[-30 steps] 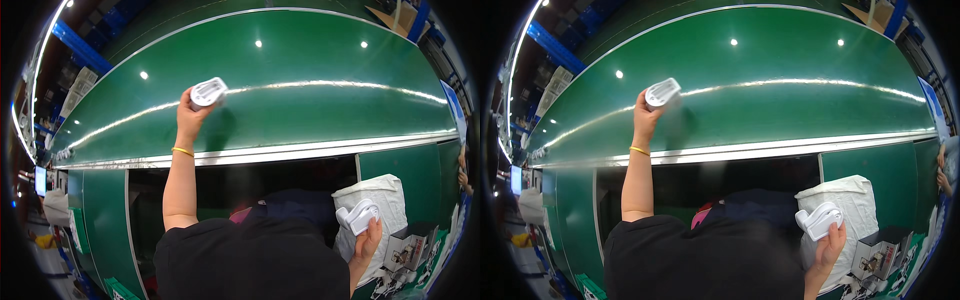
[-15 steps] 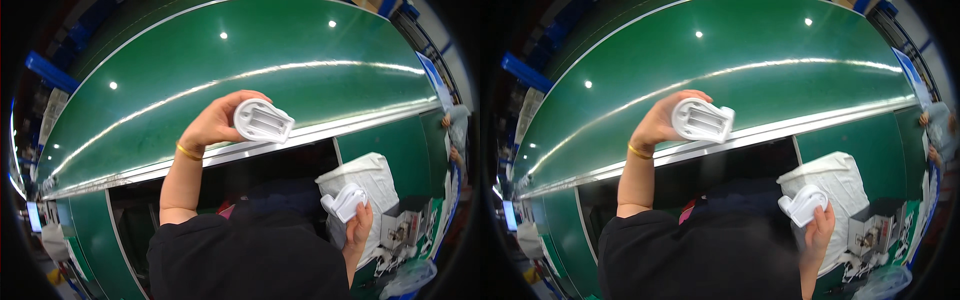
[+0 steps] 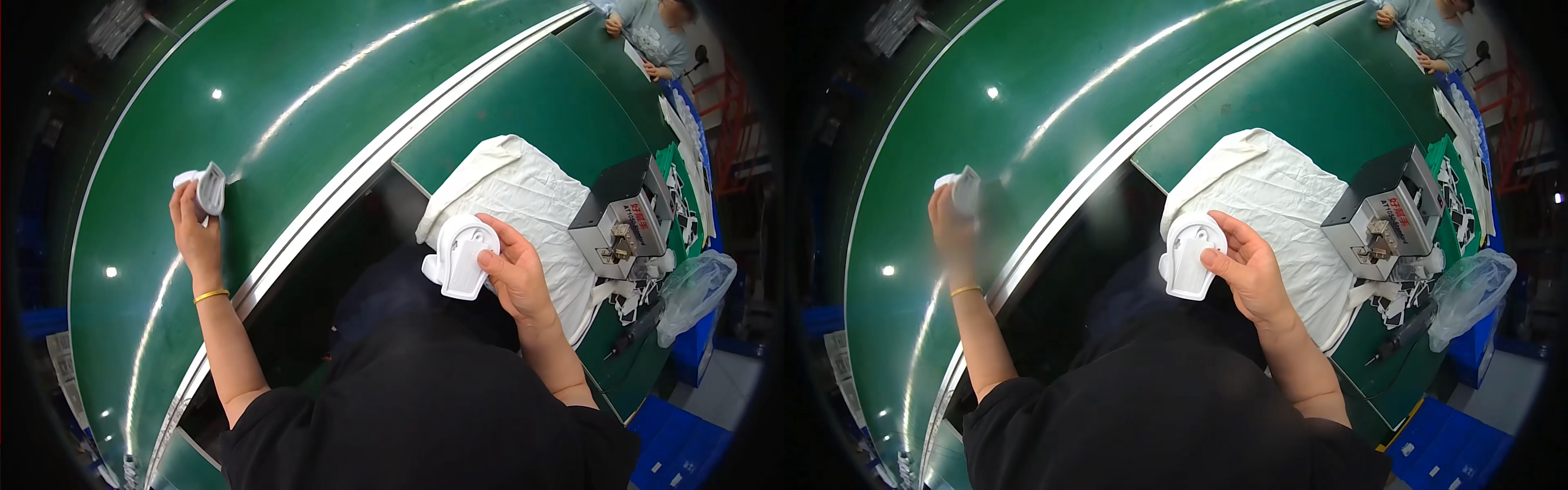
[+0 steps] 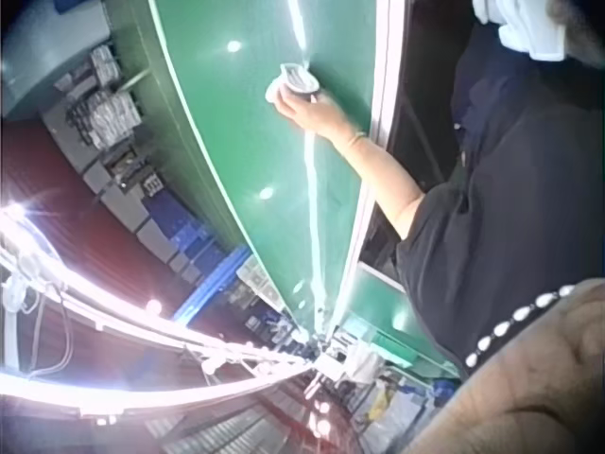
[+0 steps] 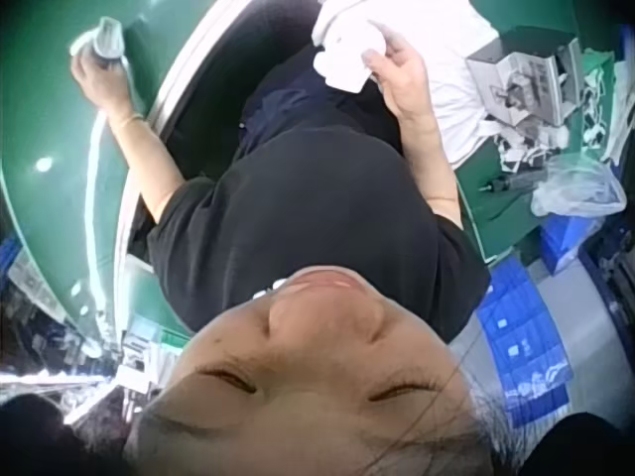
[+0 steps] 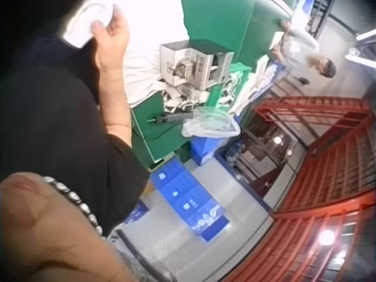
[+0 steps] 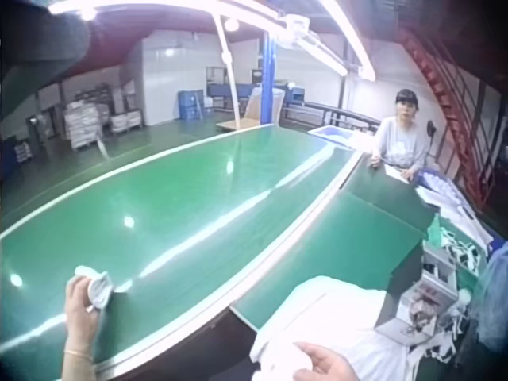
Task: Assembling plastic device housings by inserting internal components and securing them with screws using an electric screwdriver.
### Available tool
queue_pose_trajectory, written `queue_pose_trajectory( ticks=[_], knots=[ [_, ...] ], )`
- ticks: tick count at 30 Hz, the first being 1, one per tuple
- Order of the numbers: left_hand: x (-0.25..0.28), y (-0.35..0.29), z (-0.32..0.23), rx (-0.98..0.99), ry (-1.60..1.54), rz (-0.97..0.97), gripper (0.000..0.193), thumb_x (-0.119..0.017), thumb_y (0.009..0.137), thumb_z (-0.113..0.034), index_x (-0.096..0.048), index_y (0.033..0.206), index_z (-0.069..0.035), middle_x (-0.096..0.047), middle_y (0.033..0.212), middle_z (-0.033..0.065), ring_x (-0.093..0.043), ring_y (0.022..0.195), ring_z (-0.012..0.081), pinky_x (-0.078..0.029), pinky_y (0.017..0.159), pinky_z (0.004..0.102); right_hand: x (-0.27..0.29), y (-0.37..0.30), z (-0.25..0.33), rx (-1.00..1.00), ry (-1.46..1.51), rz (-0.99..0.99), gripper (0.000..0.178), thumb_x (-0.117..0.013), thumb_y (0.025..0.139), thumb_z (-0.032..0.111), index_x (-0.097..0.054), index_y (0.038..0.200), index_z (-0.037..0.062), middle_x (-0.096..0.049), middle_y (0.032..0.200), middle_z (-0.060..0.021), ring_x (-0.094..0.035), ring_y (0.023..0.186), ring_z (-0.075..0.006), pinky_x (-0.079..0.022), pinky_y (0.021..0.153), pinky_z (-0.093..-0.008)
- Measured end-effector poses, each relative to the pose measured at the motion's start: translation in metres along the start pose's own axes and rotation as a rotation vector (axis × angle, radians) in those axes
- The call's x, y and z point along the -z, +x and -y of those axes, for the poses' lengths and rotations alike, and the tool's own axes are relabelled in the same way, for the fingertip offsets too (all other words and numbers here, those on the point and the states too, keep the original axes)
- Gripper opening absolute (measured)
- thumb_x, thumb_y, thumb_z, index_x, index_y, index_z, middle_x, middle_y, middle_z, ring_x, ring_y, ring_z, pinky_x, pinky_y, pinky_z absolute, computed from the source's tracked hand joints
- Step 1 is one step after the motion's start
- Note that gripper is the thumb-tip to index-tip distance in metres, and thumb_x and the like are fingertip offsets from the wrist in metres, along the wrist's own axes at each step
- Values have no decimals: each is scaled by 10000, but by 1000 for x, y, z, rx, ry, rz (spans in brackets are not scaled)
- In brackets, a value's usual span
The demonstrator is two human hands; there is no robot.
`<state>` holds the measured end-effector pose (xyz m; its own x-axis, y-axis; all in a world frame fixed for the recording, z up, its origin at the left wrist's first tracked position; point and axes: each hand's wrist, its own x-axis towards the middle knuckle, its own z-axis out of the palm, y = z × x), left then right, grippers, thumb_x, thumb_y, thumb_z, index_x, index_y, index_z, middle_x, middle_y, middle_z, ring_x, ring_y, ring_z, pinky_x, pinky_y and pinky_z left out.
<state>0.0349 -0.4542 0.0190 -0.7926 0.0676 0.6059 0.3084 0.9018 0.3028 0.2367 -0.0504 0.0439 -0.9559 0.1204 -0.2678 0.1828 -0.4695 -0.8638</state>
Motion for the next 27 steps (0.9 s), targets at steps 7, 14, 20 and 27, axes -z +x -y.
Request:
queue_pose_trajectory(
  ticks=[7, 14, 20, 27],
  knots=[
    [30, -12, -39, 5, 100, 217, 755, -788, 665, -33, -492, 1356, -99, -454, 1417, 113, -383, 1336, 362, -356, 1099, 441, -9, 12, 10, 2, -5, 49, 594, -674, 874, 39, -406, 1396, -56, -583, 1246, -144, -580, 1138, -195, -452, 1009, -328],
    [35, -38, -162, 5, -1024, 723, 1175, -931, 592, -272, -229, 1509, -56, -335, 1517, 159, -321, 1407, 336, -271, 1154, 435, -39, 48, 11, -63, 40, 192, 702, -663, 903, 41, -241, 1464, 41, -564, 1220, -161, -563, 1116, -196, -464, 967, -339],
    [-29, -51, -194, 118, -1390, 688, 1186, -907, 618, -132, -154, 1531, -62, -344, 1504, 165, -384, 1379, 299, -363, 1113, 412, -48, 79, -4, -63, 3, 267, 593, -626, 919, 20, -301, 1403, 132, -553, 1204, -139, -567, 1085, -190, -477, 929, -329],
    [-42, -42, -180, 231, -1361, 775, 1206, -922, 601, -113, -167, 1542, -134, -427, 1450, 171, -457, 1322, 292, -365, 1095, 416, -48, 97, -17, 37, -175, 303, 553, -647, 905, 28, -360, 1373, 94, -523, 1251, -140, -550, 1111, -197, -473, 934, -331]
  ],
)
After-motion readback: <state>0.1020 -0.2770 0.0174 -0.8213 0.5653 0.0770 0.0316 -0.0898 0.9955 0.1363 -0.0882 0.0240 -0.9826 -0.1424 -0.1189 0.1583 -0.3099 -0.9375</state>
